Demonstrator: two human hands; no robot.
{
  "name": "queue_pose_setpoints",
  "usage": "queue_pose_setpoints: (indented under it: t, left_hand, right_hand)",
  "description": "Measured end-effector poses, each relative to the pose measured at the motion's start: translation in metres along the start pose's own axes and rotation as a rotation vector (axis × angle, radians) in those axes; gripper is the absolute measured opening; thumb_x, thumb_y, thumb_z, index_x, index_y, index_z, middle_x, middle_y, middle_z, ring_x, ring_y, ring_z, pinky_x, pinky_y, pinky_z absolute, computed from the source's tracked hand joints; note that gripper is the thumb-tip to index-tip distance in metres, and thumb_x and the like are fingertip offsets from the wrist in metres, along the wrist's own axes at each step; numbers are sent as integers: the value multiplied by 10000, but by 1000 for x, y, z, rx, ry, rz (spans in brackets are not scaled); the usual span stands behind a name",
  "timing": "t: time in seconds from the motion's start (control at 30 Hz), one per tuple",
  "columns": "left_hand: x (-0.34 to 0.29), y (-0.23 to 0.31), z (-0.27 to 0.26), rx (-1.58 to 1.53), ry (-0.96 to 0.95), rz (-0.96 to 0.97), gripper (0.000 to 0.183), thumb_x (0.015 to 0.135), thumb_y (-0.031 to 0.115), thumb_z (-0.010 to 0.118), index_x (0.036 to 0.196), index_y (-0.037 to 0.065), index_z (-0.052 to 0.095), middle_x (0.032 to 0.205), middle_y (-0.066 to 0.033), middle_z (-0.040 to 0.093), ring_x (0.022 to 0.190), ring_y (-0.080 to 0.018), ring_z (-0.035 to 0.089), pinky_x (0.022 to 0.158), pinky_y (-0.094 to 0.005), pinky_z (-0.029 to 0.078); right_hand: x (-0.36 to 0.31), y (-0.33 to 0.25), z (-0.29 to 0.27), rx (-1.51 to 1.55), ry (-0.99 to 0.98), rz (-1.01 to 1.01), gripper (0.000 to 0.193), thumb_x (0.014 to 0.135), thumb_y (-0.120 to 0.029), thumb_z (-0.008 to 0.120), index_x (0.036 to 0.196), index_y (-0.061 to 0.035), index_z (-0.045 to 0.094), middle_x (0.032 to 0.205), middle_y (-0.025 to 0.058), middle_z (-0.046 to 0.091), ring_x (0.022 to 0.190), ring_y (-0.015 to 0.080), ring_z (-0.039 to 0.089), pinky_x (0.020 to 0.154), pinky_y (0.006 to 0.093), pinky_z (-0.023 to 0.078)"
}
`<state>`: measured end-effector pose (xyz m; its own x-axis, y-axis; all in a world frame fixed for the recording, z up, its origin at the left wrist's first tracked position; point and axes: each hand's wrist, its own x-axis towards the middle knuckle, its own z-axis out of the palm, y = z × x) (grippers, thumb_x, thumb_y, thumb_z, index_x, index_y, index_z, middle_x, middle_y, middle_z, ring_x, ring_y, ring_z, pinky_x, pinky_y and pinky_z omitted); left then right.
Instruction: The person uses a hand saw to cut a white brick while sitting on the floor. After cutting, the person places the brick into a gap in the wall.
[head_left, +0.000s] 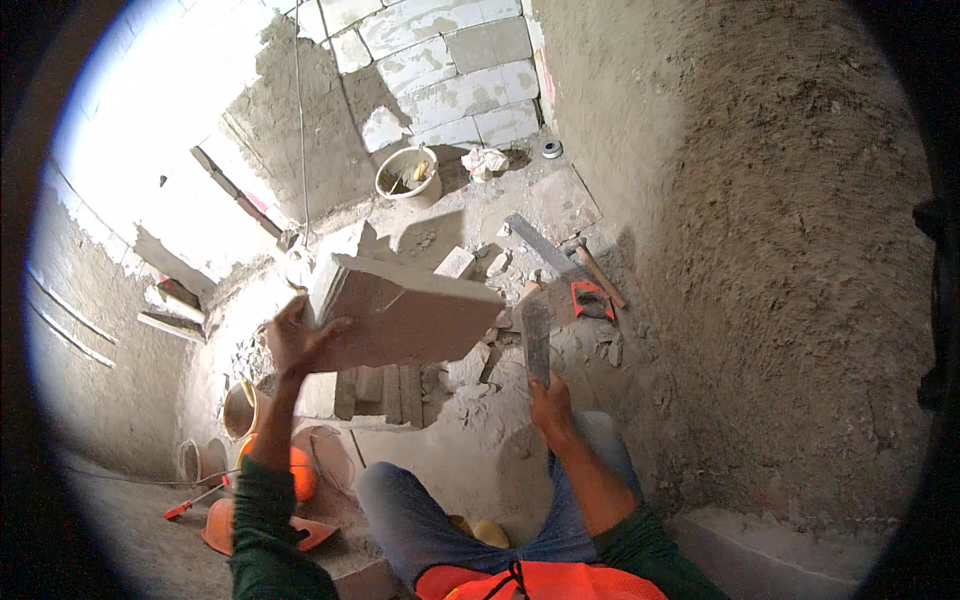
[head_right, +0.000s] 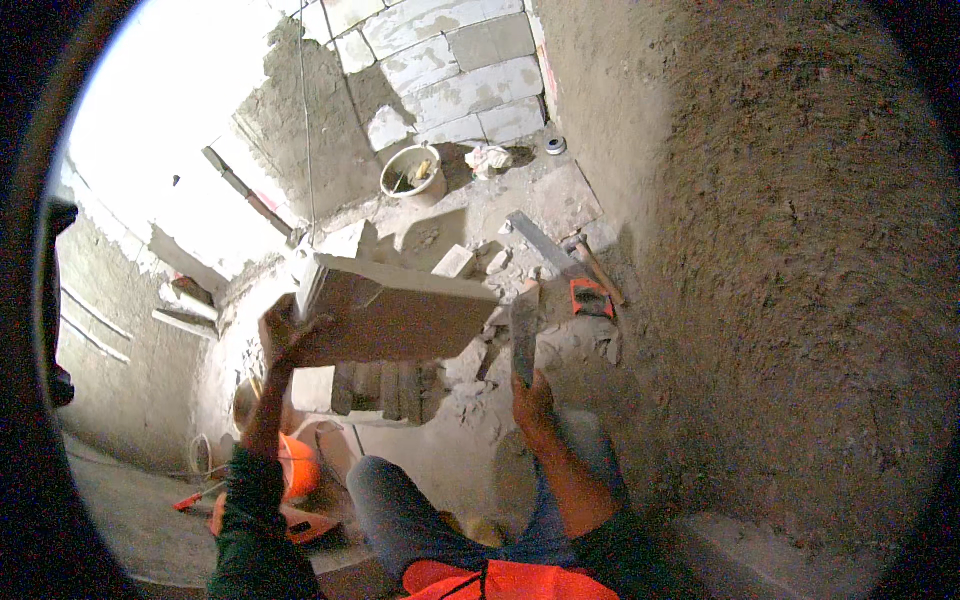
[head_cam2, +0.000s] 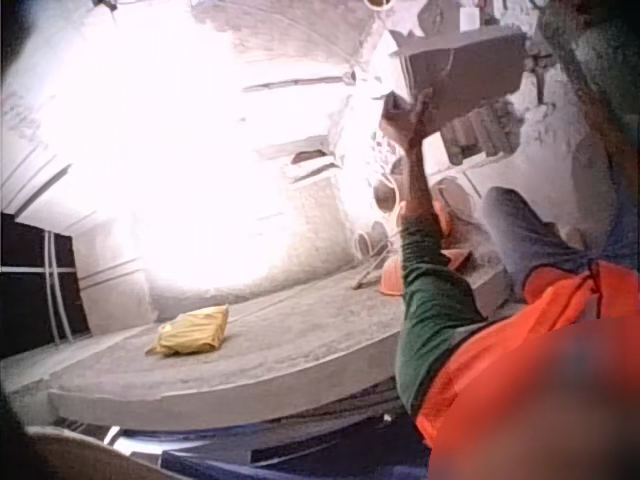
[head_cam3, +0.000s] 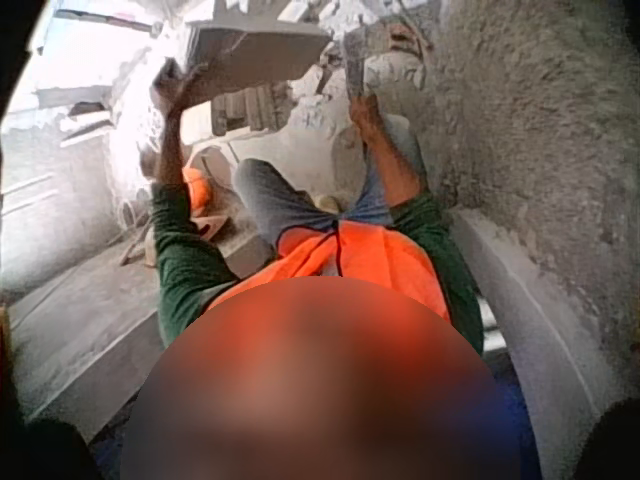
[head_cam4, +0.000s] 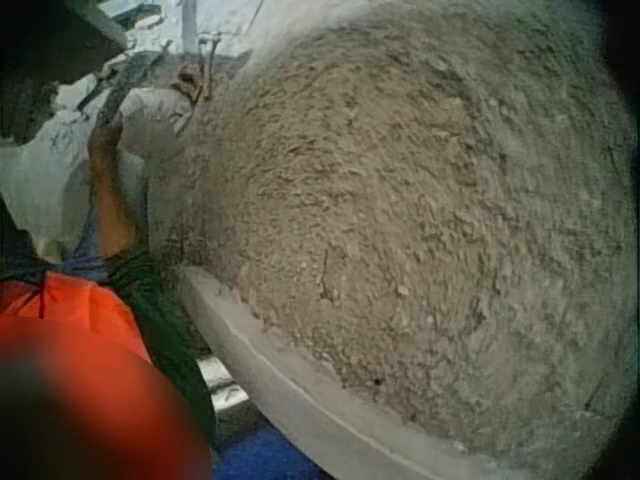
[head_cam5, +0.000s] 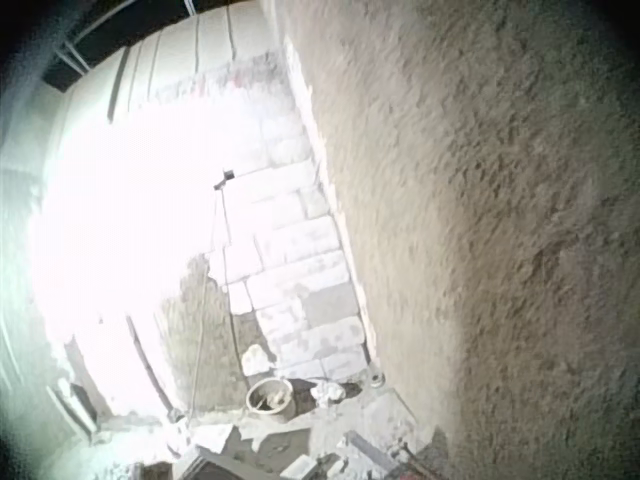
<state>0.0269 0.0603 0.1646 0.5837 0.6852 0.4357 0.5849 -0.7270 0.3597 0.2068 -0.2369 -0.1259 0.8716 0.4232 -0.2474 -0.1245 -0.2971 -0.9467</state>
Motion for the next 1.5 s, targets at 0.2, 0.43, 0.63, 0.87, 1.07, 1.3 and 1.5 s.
queue_pose_setpoints:
  t: [0.2,0.43,0.63,0.87,1.07,1.3,1.5]
  left_hand:
    - [-75,29,120,58,107,-376,757,533,672,861,738,50,480,644,-43,437,629,-206,429,580,-408,394]
    - [-171,47,174,-303,336,-417,619,659,391,869,975,-4,512,922,-151,542,873,-291,542,788,-406,449]
    - [-248,70,227,-758,231,-478,811,686,226,883,1327,-15,449,1184,-196,559,1122,-342,557,947,-411,461]
    - [-299,130,270,-534,111,-306,965,699,241,894,1456,-45,369,1339,-246,545,1212,-391,559,1000,-419,469]
    - [-306,157,330,-882,116,-684,978,724,252,876,1480,-40,329,1398,-251,484,1274,-366,505,1045,-427,421]
    - [-344,168,350,-549,181,-447,924,790,367,800,1477,-27,324,1446,-289,424,1285,-433,481,1079,-496,378]
    - [-380,160,356,-426,80,-457,759,832,278,712,1443,-19,373,1388,-265,491,1254,-412,514,1063,-483,392]
  right_hand:
    - [-7,-24,-27,-361,-184,38,711,983,-425,522,1387,144,389,1310,341,523,1217,467,518,1003,461,437]
    - [-1,-29,-22,-230,-145,199,760,979,-453,518,1424,139,345,1366,348,486,1293,449,474,1066,452,402]
    - [13,-24,-17,-156,-250,225,754,986,-442,521,1439,128,328,1388,321,478,1274,404,502,1031,437,424]
    - [13,1,-10,-61,-124,174,778,977,-407,562,1461,135,286,1371,299,488,1216,358,540,966,389,465]
    - [17,26,-23,-9,-56,86,766,962,-387,585,1454,129,307,1111,215,607,875,252,623,747,363,516]
    - [1,10,-39,-249,-23,68,773,946,-392,596,1434,148,335,926,179,653,816,245,628,716,363,506]
    - [-18,-27,-46,-351,-169,152,767,950,-429,568,1432,126,349,1336,357,511,1266,448,508,1075,468,390]
